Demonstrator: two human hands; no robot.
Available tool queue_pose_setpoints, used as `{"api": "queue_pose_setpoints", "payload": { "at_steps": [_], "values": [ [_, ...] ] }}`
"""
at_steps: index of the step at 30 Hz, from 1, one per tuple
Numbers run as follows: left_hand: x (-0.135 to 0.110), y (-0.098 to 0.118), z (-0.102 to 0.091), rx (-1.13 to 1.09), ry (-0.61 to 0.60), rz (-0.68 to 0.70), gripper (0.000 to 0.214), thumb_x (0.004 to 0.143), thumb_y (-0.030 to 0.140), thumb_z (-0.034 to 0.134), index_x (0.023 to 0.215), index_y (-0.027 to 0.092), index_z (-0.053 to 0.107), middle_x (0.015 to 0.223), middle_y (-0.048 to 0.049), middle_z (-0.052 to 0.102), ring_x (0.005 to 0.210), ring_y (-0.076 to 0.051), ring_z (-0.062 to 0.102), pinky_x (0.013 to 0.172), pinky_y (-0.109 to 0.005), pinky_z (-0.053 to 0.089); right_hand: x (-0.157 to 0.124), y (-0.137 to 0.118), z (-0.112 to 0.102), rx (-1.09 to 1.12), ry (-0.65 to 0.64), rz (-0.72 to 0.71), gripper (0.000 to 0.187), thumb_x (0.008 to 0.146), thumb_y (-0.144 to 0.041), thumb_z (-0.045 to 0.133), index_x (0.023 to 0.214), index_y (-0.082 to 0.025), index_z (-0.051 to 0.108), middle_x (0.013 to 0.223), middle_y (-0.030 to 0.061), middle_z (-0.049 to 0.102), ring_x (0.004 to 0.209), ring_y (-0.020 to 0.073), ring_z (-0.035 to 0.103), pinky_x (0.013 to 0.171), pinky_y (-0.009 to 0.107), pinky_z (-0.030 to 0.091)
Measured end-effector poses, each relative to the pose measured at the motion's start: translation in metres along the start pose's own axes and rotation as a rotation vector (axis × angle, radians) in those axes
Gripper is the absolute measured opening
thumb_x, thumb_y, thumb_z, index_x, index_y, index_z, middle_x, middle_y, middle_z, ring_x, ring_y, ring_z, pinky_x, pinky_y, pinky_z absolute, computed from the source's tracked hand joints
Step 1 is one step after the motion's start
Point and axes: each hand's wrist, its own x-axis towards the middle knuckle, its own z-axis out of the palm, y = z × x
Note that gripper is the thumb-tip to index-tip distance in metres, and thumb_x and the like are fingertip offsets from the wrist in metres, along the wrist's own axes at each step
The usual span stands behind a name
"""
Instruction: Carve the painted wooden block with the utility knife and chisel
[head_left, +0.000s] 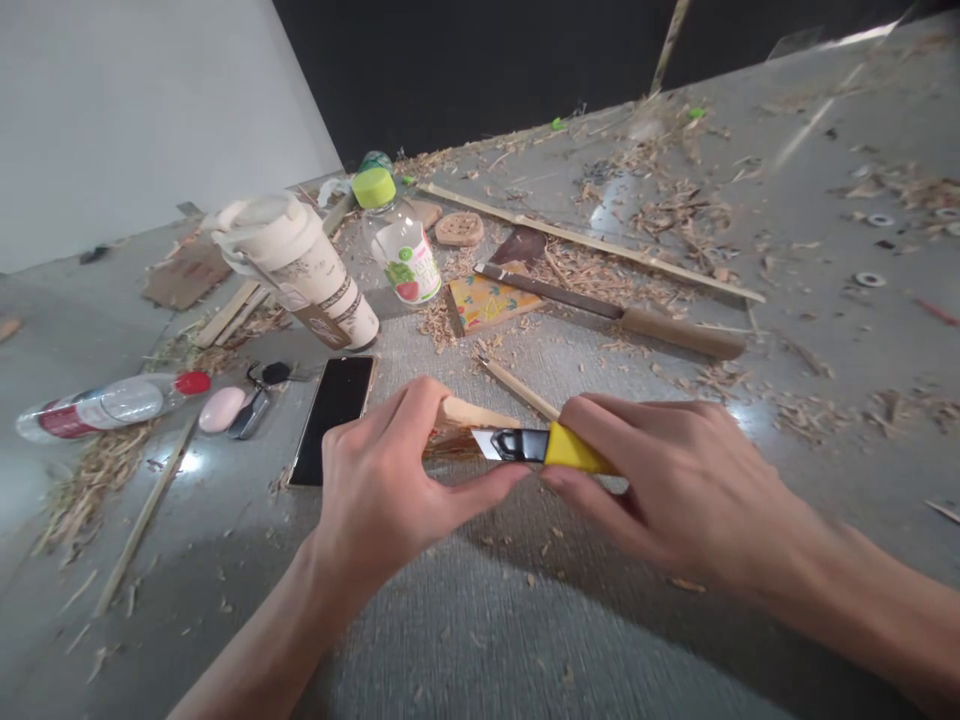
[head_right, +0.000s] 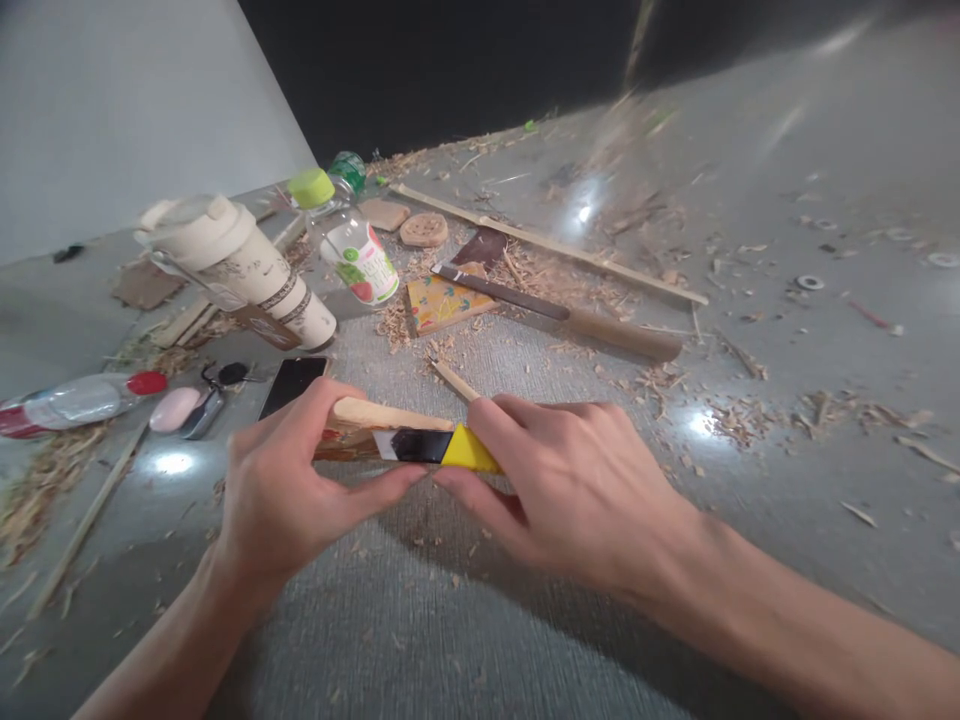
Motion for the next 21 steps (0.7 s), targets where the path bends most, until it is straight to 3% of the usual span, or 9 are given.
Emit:
{"api": "queue_pose_setpoints", "payload": {
  "at_steps": [6, 21],
  "values": [
    [0.0002, 0.0, -0.0014, -0.029, -0.012, 0.01, 0.05, 0.087, 0.065, 0.084, 0.092, 0.023, 0.057, 0.077, 0.0032, 0.073, 0.07, -0.019, 0.076, 0.061, -0.029, 0.054, 0.0016, -0.0036, -0.001, 0.005, -0.015, -0.007, 0.024, 0.107, -0.037, 0.047, 0.085, -0.026, 0.044, 0.064, -0.0059, 0.047, 0.045, 0.0129, 0.047, 0.051, 0.035, 0.019],
    [0.0, -0.0025, 0.004, -0.028, 0.064, 0.054, 0.048, 0.087, 0.062, 0.086, 0.09, 0.022, 0.06, 0.074, 0.0038, 0.073, 0.065, -0.018, 0.077, 0.056, -0.029, 0.055, 0.0007, -0.0006, 0.0011, 0.025, -0.014, -0.018, 0.024, 0.108, -0.036, 0.048, 0.087, -0.026, 0.042, 0.066, -0.0071, 0.044, 0.047, 0.0127, 0.045, 0.052, 0.036, 0.019]
  ]
}}
